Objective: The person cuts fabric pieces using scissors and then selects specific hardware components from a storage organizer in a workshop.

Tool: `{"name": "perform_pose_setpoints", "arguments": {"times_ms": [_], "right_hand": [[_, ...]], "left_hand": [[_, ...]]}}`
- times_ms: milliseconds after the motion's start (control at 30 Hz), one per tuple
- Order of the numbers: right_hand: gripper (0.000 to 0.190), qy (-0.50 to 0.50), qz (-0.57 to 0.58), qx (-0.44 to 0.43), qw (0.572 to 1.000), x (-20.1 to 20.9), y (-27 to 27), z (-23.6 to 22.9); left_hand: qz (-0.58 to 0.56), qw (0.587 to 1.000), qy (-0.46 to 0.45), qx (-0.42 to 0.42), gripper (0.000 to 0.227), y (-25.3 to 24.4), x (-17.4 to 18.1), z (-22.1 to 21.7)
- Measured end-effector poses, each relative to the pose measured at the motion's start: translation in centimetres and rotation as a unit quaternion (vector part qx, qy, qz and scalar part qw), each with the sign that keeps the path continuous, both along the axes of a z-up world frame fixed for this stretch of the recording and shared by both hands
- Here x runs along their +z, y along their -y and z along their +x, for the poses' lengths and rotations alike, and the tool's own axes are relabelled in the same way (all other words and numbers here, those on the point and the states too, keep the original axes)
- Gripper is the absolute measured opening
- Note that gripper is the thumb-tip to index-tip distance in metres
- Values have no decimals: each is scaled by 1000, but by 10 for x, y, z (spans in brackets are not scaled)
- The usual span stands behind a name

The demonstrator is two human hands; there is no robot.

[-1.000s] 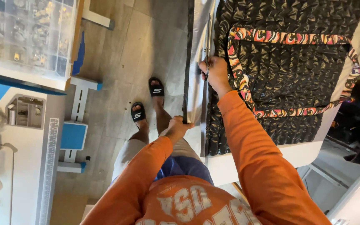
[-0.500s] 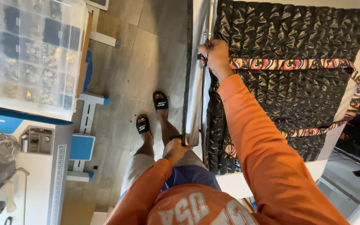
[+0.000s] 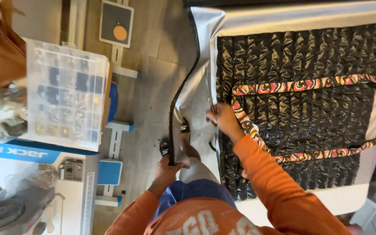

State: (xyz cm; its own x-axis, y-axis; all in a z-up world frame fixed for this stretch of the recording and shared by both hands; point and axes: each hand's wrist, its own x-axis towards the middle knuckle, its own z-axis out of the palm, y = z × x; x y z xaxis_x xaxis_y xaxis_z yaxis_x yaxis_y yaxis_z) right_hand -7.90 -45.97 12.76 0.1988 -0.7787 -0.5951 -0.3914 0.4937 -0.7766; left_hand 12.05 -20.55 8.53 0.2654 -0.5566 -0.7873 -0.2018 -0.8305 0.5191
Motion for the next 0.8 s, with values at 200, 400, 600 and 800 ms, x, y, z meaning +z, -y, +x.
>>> {"name": "perform_pose_setpoints", "arguments": {"times_ms": [200,400,600,800], "right_hand": [[21,53,153,-20,987,-4,-126,-49],[29,-22,64,33,997,-40,-168,-84],[11,52,89,-164,981,16,-128,-85],[28,-53,78,-216,972,41,-82,-72]], "left_hand": [[-266,950,160,-16,46,63,75,92],[-421,893,133,-91,25,249,208,68],[-568,799,46,-192,25,483,219,27],[-607,782,-140,12,29,777,146,-20]]}}
